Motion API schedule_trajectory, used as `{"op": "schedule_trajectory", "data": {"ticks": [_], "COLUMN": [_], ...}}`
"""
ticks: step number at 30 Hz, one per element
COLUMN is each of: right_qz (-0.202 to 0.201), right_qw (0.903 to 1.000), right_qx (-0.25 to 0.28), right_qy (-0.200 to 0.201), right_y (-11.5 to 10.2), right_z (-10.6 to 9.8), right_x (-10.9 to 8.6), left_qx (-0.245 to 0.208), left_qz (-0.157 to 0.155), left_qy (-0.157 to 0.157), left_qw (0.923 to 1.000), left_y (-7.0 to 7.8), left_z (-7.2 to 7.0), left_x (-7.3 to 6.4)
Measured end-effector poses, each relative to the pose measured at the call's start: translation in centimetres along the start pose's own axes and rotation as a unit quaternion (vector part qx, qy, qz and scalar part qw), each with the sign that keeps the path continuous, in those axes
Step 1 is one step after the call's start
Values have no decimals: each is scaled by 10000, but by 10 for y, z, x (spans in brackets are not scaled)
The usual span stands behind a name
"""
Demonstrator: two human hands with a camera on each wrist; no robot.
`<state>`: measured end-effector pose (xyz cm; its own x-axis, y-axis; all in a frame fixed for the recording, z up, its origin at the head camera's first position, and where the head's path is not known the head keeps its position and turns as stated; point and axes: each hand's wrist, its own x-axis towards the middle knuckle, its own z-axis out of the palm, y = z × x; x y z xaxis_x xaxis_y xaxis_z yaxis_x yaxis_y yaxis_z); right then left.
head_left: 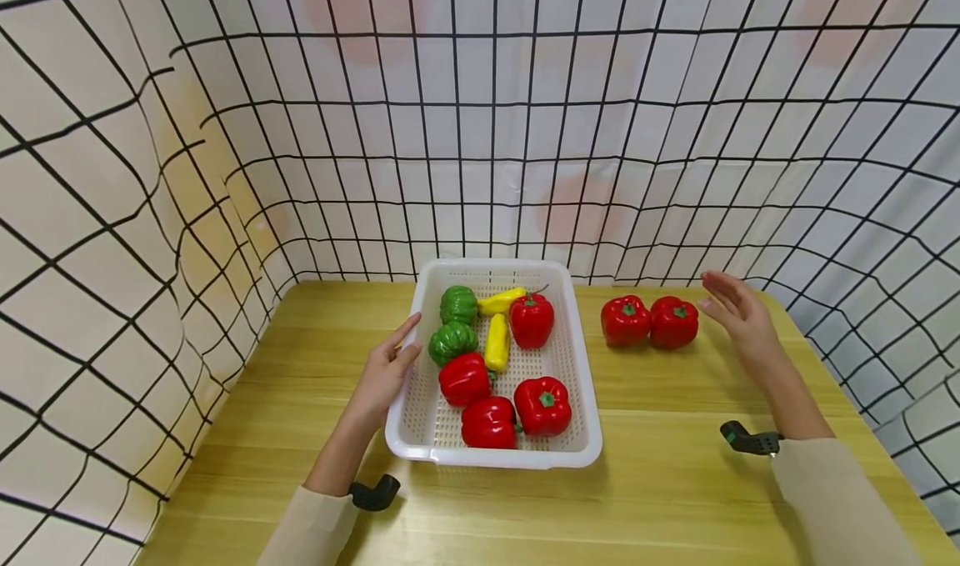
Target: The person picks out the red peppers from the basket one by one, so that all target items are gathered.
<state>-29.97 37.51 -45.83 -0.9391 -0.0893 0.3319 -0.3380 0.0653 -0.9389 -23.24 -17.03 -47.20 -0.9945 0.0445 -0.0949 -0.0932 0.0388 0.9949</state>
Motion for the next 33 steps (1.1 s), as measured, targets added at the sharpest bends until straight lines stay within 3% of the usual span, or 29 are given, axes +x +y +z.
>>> {"op": "schedule_trajectory", "data": {"ticks": [4,10,19,26,33], "right_qz": [-120,-220,-86,-54,99], "right_qw": [9992,9979,9895,9742,9647], "right_qx": [-357,-281,-1064,-1878,-2215], "right_qy": [-109,-543,-973,-1254,-1420], "right_y": [-13,-29,-42,-43,-43], "right_z": [18,56,113,143,173], "right_x": [5,11,23,30,35], "left_qx": [-23,90,106,66,97], "left_qz": [-20,32,86,52,22], "left_qy": [-8,-1,-39,-27,4], "left_qw": [10000,10000,9999,10000,10000], "left_y": [1,1,3,3,1], "left_z": [0,0,0,1,0], "left_x": [0,-1,-3,-2,-1]}}
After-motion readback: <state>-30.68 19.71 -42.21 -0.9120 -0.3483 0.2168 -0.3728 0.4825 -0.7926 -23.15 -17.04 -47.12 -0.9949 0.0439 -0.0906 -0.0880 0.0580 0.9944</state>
